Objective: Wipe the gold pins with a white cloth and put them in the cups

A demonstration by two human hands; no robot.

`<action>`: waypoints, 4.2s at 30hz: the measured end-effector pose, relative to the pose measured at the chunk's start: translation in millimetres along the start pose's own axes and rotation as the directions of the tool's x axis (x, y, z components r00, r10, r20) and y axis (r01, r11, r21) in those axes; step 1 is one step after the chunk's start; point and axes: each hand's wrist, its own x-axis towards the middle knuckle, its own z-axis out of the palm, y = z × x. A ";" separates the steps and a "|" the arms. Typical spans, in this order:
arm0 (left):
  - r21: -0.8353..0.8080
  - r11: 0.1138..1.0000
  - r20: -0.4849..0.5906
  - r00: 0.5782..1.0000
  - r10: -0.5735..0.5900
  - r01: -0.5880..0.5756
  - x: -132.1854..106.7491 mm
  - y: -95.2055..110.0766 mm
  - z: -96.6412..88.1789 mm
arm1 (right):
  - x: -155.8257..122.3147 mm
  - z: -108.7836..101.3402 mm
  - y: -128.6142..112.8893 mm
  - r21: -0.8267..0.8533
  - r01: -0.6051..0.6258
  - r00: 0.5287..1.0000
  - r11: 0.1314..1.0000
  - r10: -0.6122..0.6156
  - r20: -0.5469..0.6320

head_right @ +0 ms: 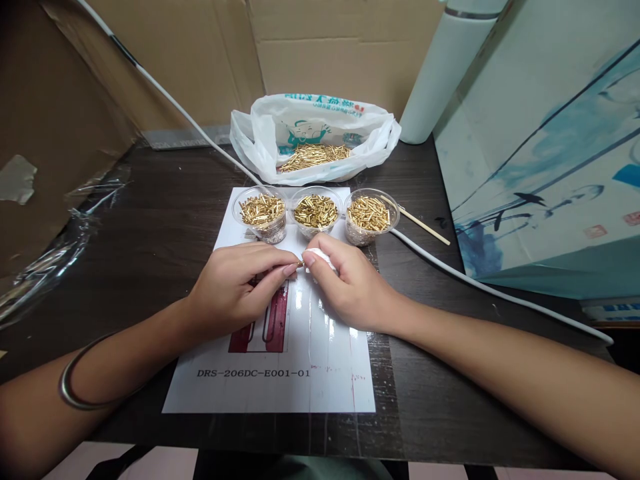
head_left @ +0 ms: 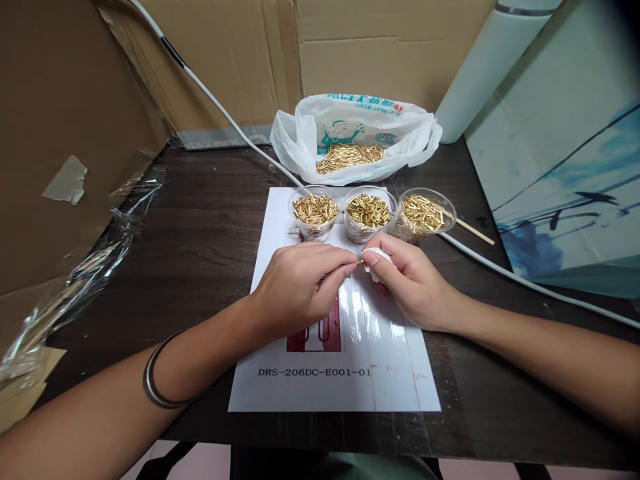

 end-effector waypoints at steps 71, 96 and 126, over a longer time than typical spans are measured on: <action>0.027 0.982 0.149 0.970 -0.190 0.188 -0.3 2.2 0.9 | -2.0 5.2 0.1 0.038 -0.035 0.991 0.999 0.040 -0.127; 0.235 0.965 0.282 0.942 -0.184 0.118 2.7 4.7 0.7 | -3.1 6.2 -2.7 0.056 -0.002 0.997 0.998 0.007 -0.075; 0.078 0.987 0.212 0.966 -0.151 0.138 0.3 4.4 -1.3 | -4.3 5.1 -1.5 0.051 -0.029 0.998 0.998 0.031 -0.050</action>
